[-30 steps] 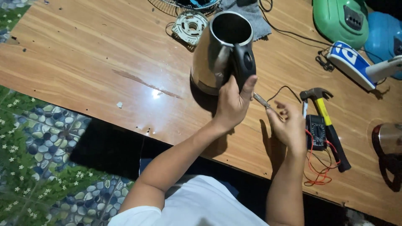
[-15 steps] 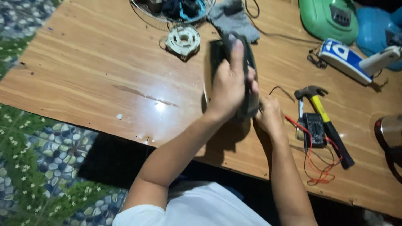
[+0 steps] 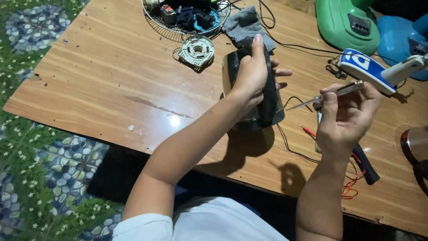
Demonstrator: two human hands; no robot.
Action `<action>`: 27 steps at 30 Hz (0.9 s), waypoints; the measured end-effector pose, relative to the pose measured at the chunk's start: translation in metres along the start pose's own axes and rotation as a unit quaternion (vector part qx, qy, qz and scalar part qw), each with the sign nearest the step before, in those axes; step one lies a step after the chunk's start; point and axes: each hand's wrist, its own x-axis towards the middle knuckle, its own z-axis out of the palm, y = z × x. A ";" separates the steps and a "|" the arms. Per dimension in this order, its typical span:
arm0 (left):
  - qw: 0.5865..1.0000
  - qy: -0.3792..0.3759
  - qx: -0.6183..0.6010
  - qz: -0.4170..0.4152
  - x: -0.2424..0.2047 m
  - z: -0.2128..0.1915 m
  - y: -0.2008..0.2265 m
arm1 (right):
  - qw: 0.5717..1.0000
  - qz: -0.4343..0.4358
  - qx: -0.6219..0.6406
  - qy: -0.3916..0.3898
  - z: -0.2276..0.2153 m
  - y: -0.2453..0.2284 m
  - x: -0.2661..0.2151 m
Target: Assembling the handle of an electric kettle by fitting and snapping plastic components together using hands and a small tool.
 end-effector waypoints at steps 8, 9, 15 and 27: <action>0.999 0.040 0.028 0.008 0.021 0.006 0.010 | 0.997 -0.047 0.024 -0.055 0.011 -0.005 -0.015; 0.998 0.046 0.044 0.013 0.023 0.006 0.011 | 0.996 -0.057 0.011 -0.062 0.015 -0.004 -0.016; 0.998 0.046 0.021 0.022 0.029 0.005 0.007 | 0.993 -0.112 -0.001 -0.035 0.014 0.002 -0.010; 0.998 0.049 0.034 0.028 0.029 0.002 0.007 | 0.992 -0.112 -0.004 -0.053 0.014 -0.009 -0.006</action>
